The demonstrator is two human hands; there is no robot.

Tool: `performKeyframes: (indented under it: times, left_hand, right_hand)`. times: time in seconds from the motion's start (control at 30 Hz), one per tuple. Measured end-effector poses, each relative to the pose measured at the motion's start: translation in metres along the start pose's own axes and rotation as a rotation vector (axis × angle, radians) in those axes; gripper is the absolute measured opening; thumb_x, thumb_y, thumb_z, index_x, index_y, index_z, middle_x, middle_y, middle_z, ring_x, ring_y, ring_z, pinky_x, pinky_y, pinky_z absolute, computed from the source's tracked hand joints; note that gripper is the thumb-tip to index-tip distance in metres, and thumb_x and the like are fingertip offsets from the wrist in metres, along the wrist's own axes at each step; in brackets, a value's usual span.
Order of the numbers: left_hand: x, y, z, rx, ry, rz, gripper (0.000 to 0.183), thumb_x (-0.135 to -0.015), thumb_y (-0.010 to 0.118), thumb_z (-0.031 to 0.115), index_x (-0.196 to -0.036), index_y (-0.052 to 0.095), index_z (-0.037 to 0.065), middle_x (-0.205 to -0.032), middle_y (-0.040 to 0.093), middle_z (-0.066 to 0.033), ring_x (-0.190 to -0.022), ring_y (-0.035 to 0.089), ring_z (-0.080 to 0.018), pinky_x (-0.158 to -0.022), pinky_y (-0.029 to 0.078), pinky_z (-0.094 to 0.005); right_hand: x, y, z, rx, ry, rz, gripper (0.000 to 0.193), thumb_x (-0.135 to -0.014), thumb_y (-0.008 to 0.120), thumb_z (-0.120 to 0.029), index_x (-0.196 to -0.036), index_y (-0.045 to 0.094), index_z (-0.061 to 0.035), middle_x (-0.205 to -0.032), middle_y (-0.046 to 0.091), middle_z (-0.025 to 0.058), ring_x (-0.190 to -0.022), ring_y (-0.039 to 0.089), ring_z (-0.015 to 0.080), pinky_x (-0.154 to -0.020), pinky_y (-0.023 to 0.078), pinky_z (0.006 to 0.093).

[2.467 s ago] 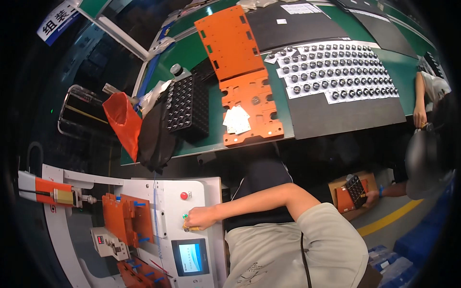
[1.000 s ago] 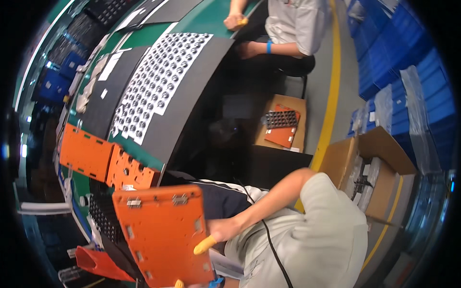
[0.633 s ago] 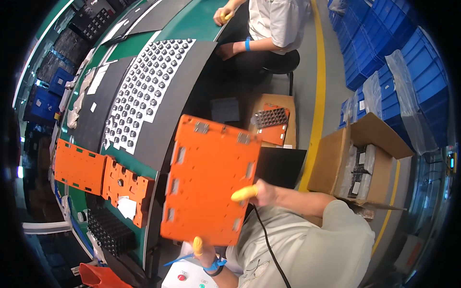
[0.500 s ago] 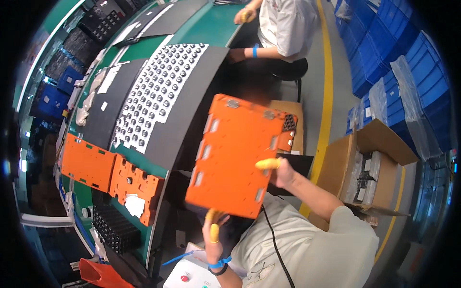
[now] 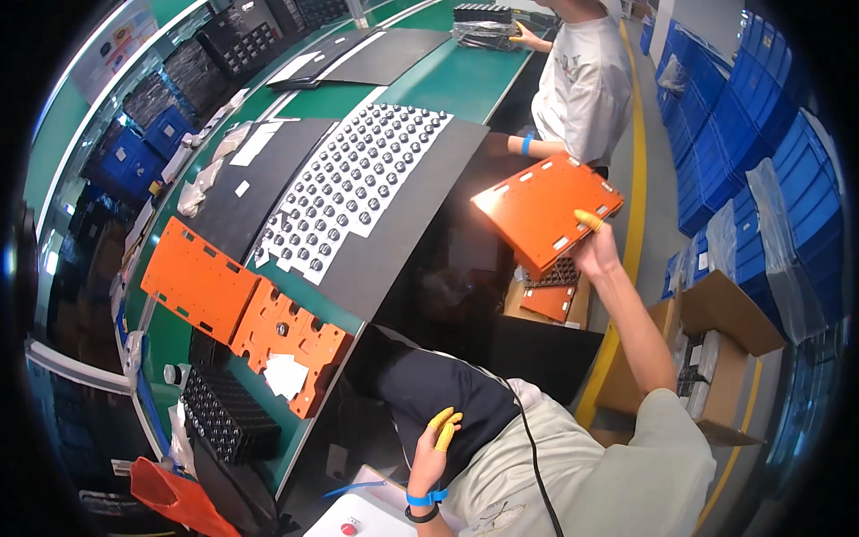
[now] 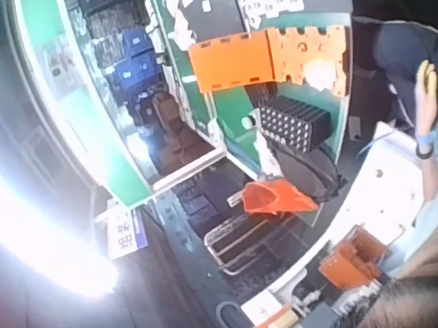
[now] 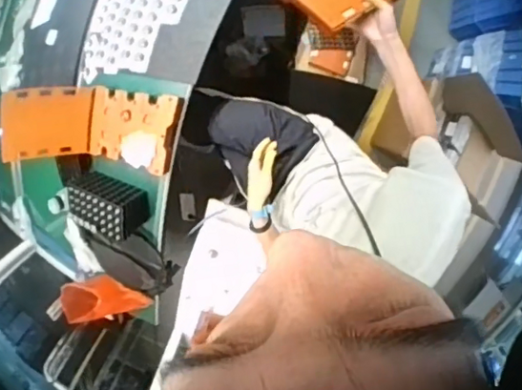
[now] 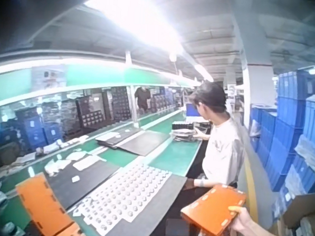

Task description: The person assembles electronic components by placing small silver cylindrical parts into an orange plastic tray. They use a white machine to process the tray and handle small white square components, placing them into the tray. The person works at a green assembly table in a factory setting.

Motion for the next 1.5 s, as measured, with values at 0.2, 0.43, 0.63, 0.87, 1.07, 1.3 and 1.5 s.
performKeyframes:
  times: [0.2, 0.43, 0.63, 0.87, 1.07, 1.3, 1.5]
  left_hand:
    - [0.0, -0.021, -0.017, 0.067, -0.027, 0.084, 0.034, -0.104, 0.049, 0.014, -0.132, 0.055, -0.004, -0.116, 0.07, -0.0125, -0.103, 0.065, -0.0167, -0.095, 0.047, -0.0269]
    - [-0.018, -0.031, -0.027, 0.174, -0.058, 0.096, 0.03, -0.106, 0.048, 0.018, -0.123, 0.06, -0.004, -0.108, 0.072, -0.0152, -0.098, 0.066, -0.0185, -0.092, 0.049, -0.0293]
    - [-0.032, -0.037, -0.023, 0.174, -0.074, 0.136, 0.031, -0.106, 0.047, 0.019, -0.118, 0.063, -0.005, -0.102, 0.073, -0.015, -0.094, 0.068, -0.018, -0.089, 0.051, -0.0288]
    - [-0.037, -0.045, -0.038, 0.202, -0.104, 0.162, 0.039, -0.108, 0.042, 0.025, -0.114, 0.063, -0.007, -0.101, 0.073, -0.0192, -0.09, 0.071, -0.0237, -0.087, 0.055, -0.0319]
    - [-0.049, -0.04, -0.061, 0.333, -0.138, 0.127, 0.039, -0.108, 0.043, 0.024, -0.111, 0.064, -0.009, -0.1, 0.074, -0.018, -0.09, 0.071, -0.0199, -0.084, 0.055, -0.0292]
    - [-0.043, -0.03, 0.02, 0.357, -0.198, 0.228, 0.04, -0.103, 0.05, 0.035, -0.1, 0.07, 0.0, -0.089, 0.074, -0.0116, -0.081, 0.066, -0.0178, -0.079, 0.051, -0.0317]
    - [-0.067, -0.028, -0.038, 0.325, -0.209, 0.138, 0.042, -0.106, 0.045, 0.029, -0.105, 0.068, -0.007, -0.094, 0.074, -0.0157, -0.085, 0.07, -0.0186, -0.079, 0.054, -0.029]
  right_hand:
    - [-0.055, 0.063, -0.051, 0.037, -0.078, -0.132, 0.048, -0.09, 0.062, -0.016, -0.135, 0.05, -0.0022, -0.128, 0.061, 0.012, -0.117, 0.061, 0.0267, -0.104, 0.048, 0.0416]
    - [-0.188, 0.15, -0.067, -0.034, -0.031, -0.162, 0.021, -0.092, 0.057, -0.015, -0.111, 0.06, -0.0067, -0.101, 0.068, 0.0082, -0.092, 0.068, 0.024, -0.091, 0.056, 0.0419]
    - [-0.277, 0.149, -0.069, -0.168, -0.073, -0.148, 0.015, -0.092, 0.057, -0.013, -0.105, 0.062, -0.0067, -0.091, 0.07, 0.0077, -0.082, 0.07, 0.0203, -0.079, 0.063, 0.0422]
    - [-0.356, 0.152, -0.047, -0.228, -0.124, 0.082, 0.02, -0.09, 0.056, -0.012, -0.105, 0.056, 0.0008, -0.106, 0.064, 0.0191, -0.101, 0.065, 0.0346, -0.096, 0.056, 0.0521]
    - [-0.435, 0.117, -0.034, -0.175, -0.132, 0.144, 0.021, -0.088, 0.058, -0.013, -0.107, 0.058, -0.0046, -0.109, 0.063, 0.0158, -0.099, 0.063, 0.0318, -0.096, 0.053, 0.0497]
    - [-0.456, 0.127, 0.006, -0.019, -0.131, 0.152, 0.03, -0.092, 0.057, -0.017, -0.121, 0.056, -0.0099, -0.12, 0.061, 0.0132, -0.109, 0.06, 0.0308, -0.097, 0.05, 0.0518]
    - [-0.467, 0.149, 0.004, -0.007, 0.008, 0.221, 0.037, -0.098, 0.055, -0.032, -0.128, 0.054, -0.011, -0.124, 0.061, 0.0132, -0.117, 0.059, 0.0305, -0.103, 0.048, 0.0526]
Point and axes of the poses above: each hand's wrist, its own x-axis away from the middle knuckle, its own y-axis out of the palm, z = x × y, the point moved 7 cm from there along -x, towards the middle knuckle
